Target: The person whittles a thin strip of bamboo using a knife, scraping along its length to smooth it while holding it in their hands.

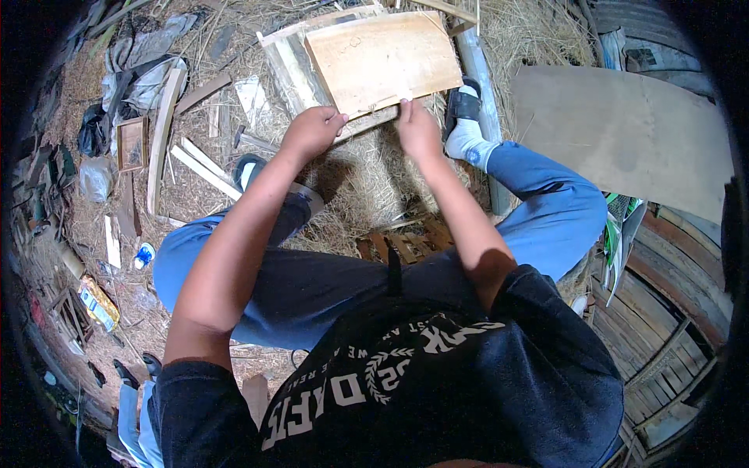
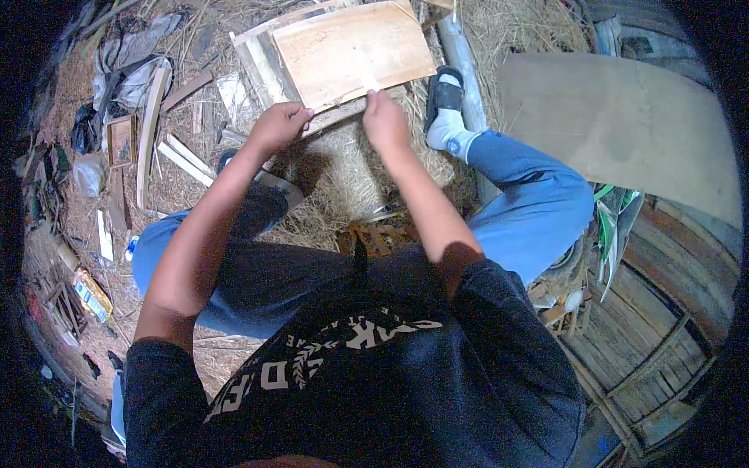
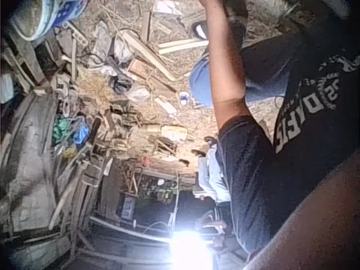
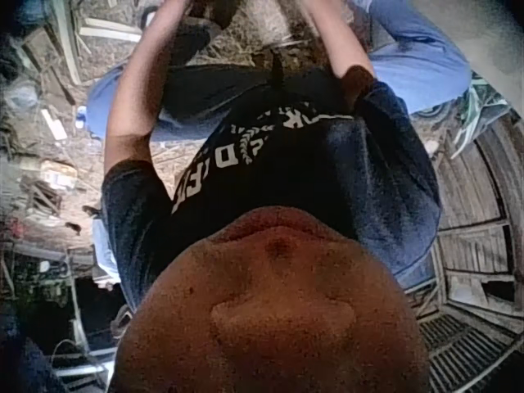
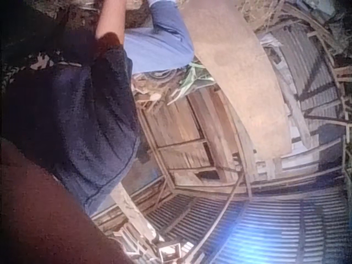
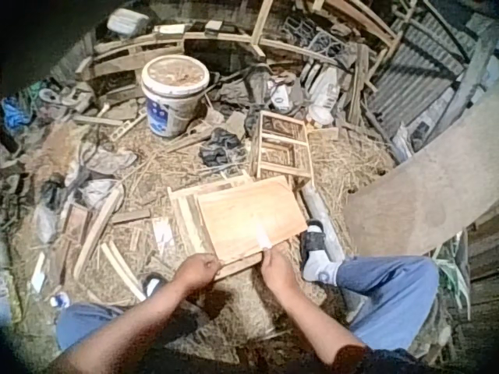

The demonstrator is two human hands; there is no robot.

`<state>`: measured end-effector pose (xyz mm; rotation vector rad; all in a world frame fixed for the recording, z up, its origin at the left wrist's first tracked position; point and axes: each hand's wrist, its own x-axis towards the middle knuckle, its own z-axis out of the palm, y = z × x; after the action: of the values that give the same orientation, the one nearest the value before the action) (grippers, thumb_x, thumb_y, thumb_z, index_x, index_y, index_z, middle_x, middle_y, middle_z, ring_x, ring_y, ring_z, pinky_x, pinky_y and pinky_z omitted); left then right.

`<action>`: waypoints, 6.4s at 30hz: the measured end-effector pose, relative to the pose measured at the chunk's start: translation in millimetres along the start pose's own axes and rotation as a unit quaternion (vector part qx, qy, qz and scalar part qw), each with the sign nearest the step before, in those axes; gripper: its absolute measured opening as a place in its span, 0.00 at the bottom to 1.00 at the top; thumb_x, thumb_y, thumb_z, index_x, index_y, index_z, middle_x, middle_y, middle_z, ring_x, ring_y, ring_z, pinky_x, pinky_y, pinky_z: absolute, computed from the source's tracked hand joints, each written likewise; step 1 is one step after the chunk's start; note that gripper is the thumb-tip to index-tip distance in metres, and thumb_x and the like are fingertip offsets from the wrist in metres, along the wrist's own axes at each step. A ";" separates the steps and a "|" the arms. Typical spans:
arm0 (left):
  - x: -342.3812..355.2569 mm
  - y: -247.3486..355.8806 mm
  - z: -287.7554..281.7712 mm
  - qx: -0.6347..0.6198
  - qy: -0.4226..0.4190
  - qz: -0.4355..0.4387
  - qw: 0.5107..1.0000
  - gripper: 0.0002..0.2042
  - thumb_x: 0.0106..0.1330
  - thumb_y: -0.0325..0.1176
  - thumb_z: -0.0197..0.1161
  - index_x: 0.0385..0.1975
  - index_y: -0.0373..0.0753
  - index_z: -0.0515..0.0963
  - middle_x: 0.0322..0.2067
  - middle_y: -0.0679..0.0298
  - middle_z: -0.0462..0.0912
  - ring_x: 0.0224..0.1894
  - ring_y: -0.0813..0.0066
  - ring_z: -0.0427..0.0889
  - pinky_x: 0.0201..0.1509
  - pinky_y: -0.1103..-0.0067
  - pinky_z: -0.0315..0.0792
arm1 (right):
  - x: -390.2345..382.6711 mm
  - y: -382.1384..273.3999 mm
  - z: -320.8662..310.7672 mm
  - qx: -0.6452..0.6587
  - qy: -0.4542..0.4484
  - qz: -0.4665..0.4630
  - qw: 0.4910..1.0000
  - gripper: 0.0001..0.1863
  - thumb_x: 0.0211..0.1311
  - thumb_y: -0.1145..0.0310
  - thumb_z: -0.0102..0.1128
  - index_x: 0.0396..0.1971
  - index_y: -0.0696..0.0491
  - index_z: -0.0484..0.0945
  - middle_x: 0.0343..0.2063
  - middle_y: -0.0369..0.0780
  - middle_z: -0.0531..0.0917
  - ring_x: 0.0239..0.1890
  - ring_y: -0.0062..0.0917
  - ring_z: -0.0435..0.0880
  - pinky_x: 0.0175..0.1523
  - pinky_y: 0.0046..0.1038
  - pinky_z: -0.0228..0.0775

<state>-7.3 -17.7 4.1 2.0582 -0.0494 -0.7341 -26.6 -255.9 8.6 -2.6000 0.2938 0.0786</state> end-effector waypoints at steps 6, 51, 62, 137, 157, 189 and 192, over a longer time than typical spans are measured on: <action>0.6 0.5 -1.1 -0.021 -0.011 -0.018 1.000 0.21 0.70 0.50 0.60 0.31 0.36 0.84 0.28 0.50 0.85 0.33 0.50 0.84 0.42 0.64 0.75 | -15.5 -22.9 -0.8 -0.014 -0.047 0.014 0.999 0.19 0.77 0.57 0.45 0.37 0.57 0.79 0.27 0.59 0.83 0.34 0.61 0.82 0.43 0.57 0.73; -0.4 -0.3 0.4 -0.025 -0.028 0.010 0.999 0.21 0.74 0.49 0.58 0.23 0.40 0.80 0.17 0.67 0.75 0.23 0.78 0.70 0.32 0.75 0.67 | -36.1 -23.9 14.8 0.067 -0.056 -0.003 0.996 0.20 0.77 0.58 0.45 0.41 0.58 0.80 0.34 0.58 0.84 0.39 0.59 0.82 0.46 0.51 0.74; 7.5 -6.9 3.9 0.004 -0.008 0.009 1.000 0.20 0.74 0.48 0.59 0.24 0.38 0.80 0.20 0.64 0.78 0.25 0.75 0.74 0.35 0.74 0.71 | -14.6 5.6 10.9 0.088 0.009 -0.004 0.996 0.21 0.75 0.56 0.49 0.34 0.60 0.80 0.31 0.60 0.82 0.39 0.61 0.80 0.46 0.53 0.71; -13.0 11.9 9.1 0.046 0.101 0.042 0.993 0.17 0.69 0.45 0.60 0.29 0.35 0.79 0.25 0.49 0.80 0.30 0.53 0.79 0.38 0.63 0.72 | 18.9 49.6 -16.7 0.075 0.092 0.059 0.991 0.24 0.76 0.55 0.46 0.32 0.62 0.79 0.32 0.61 0.82 0.39 0.61 0.80 0.45 0.53 0.70; -9.8 3.3 8.5 0.025 0.108 0.075 0.991 0.19 0.69 0.45 0.60 0.27 0.32 0.75 0.24 0.45 0.77 0.27 0.49 0.76 0.36 0.61 0.70 | -34.6 -40.9 11.2 0.056 -0.010 0.018 0.998 0.22 0.77 0.58 0.45 0.36 0.61 0.79 0.29 0.59 0.83 0.33 0.59 0.82 0.43 0.53 0.73; -9.2 3.5 7.2 0.012 0.080 0.081 0.993 0.19 0.73 0.46 0.57 0.32 0.34 0.81 0.29 0.46 0.82 0.34 0.47 0.82 0.42 0.61 0.74 | -38.2 -31.9 15.3 0.056 -0.017 0.008 0.998 0.21 0.77 0.59 0.46 0.35 0.61 0.80 0.29 0.58 0.83 0.35 0.59 0.82 0.43 0.54 0.72; -7.0 1.0 2.8 0.005 0.054 0.067 0.996 0.19 0.73 0.46 0.57 0.31 0.34 0.81 0.26 0.51 0.83 0.30 0.56 0.83 0.39 0.65 0.74 | -18.0 -17.6 -3.6 0.033 -0.025 -0.009 0.999 0.22 0.77 0.58 0.45 0.35 0.60 0.81 0.30 0.59 0.83 0.36 0.60 0.81 0.42 0.52 0.72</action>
<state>-14.3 -18.2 7.2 2.0774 -0.1284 -0.5412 -40.2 -239.4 22.3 -2.5310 0.2494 0.1256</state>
